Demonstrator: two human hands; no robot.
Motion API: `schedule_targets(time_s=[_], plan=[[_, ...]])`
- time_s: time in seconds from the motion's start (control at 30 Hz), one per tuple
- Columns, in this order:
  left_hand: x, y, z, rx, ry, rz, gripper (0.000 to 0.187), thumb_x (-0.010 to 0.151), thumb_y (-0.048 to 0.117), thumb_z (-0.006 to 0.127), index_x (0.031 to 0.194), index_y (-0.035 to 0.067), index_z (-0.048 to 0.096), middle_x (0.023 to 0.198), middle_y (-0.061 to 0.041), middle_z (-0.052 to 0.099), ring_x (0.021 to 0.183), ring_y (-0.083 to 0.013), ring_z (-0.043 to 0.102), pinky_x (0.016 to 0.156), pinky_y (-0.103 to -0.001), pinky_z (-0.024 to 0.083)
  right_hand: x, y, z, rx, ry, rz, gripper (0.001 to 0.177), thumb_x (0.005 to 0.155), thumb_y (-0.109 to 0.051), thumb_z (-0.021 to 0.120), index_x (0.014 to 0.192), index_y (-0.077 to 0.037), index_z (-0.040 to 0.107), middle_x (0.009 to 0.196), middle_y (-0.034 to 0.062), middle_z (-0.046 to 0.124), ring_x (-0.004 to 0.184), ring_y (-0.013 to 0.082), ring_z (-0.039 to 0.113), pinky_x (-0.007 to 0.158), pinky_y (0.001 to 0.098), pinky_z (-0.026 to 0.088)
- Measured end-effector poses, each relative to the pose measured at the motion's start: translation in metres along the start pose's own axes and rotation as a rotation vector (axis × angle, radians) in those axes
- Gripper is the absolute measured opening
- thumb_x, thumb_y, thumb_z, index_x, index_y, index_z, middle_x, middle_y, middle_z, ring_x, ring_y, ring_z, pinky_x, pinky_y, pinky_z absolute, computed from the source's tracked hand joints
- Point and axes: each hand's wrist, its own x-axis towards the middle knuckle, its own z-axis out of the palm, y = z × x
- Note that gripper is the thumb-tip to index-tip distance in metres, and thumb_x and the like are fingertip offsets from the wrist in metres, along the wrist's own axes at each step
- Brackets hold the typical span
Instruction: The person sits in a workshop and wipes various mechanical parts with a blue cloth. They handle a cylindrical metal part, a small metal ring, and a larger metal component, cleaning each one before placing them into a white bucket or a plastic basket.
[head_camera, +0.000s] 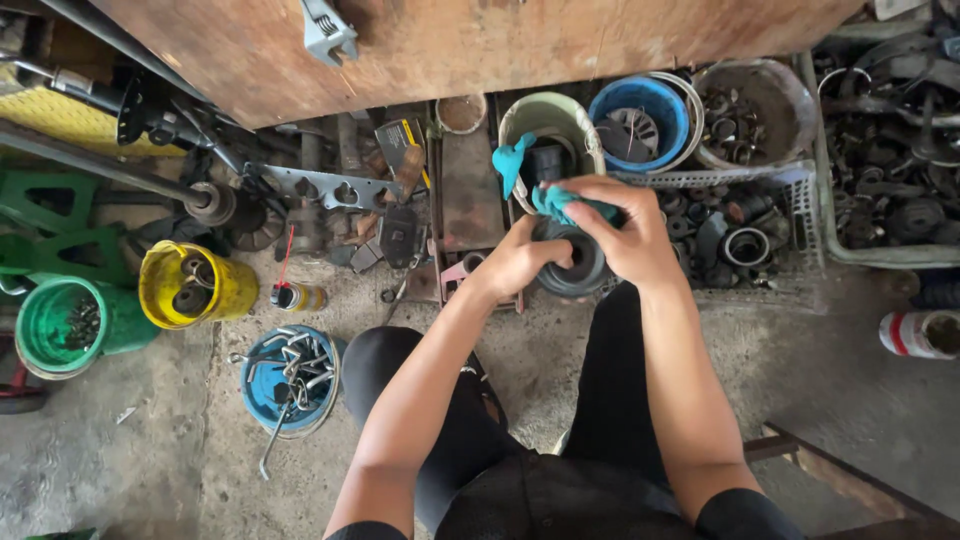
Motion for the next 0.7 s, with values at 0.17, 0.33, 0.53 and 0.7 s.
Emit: schedule_targets(time_s=[0.17,0.33,0.53,0.7], plan=[[-0.006,0.022,-0.002,0.033,0.065,-0.021,0.032,0.079,0.007,0.067,0.104,-0.011,0.061,0.083,-0.022,0.072,0.061,-0.0339,0.076,0.052,-0.044,0.064,-0.017,0.019,0.005,0.055,0.012,0.021,0.021,0.102,-0.004,0.064,0.120,0.005,0.070,0.122,0.0129,0.073,0.113,0.0177,0.067,0.102,0.0302,0.051],[-0.005,0.028,-0.011,0.075,0.164,-0.024,0.033,0.081,0.012,0.069,0.109,-0.006,0.067,0.086,-0.017,0.074,0.065,-0.0244,0.074,0.050,-0.040,0.063,-0.028,0.012,0.014,0.204,0.080,-0.065,0.032,0.106,-0.005,0.059,0.135,0.007,0.062,0.136,0.0120,0.066,0.125,0.0182,0.062,0.111,0.0294,0.046],[0.015,0.008,-0.025,0.199,0.296,0.383,0.046,0.086,0.008,0.083,0.122,-0.006,0.059,0.100,-0.013,0.076,0.087,-0.0170,0.076,0.069,-0.031,0.064,-0.031,0.014,0.017,0.238,0.231,-0.062,0.042,0.100,-0.002,0.066,0.140,0.004,0.052,0.138,0.0134,0.062,0.128,0.0176,0.060,0.113,0.0311,0.045],[0.013,0.012,-0.016,0.213,0.367,0.449,0.057,0.079,0.013,0.083,0.128,-0.004,0.059,0.100,-0.013,0.077,0.087,-0.0147,0.073,0.074,-0.029,0.061,-0.026,0.010,0.021,0.055,0.314,-0.168,0.025,0.103,0.001,0.066,0.128,0.006,0.063,0.140,0.0168,0.063,0.131,0.0219,0.062,0.114,0.0341,0.049]])
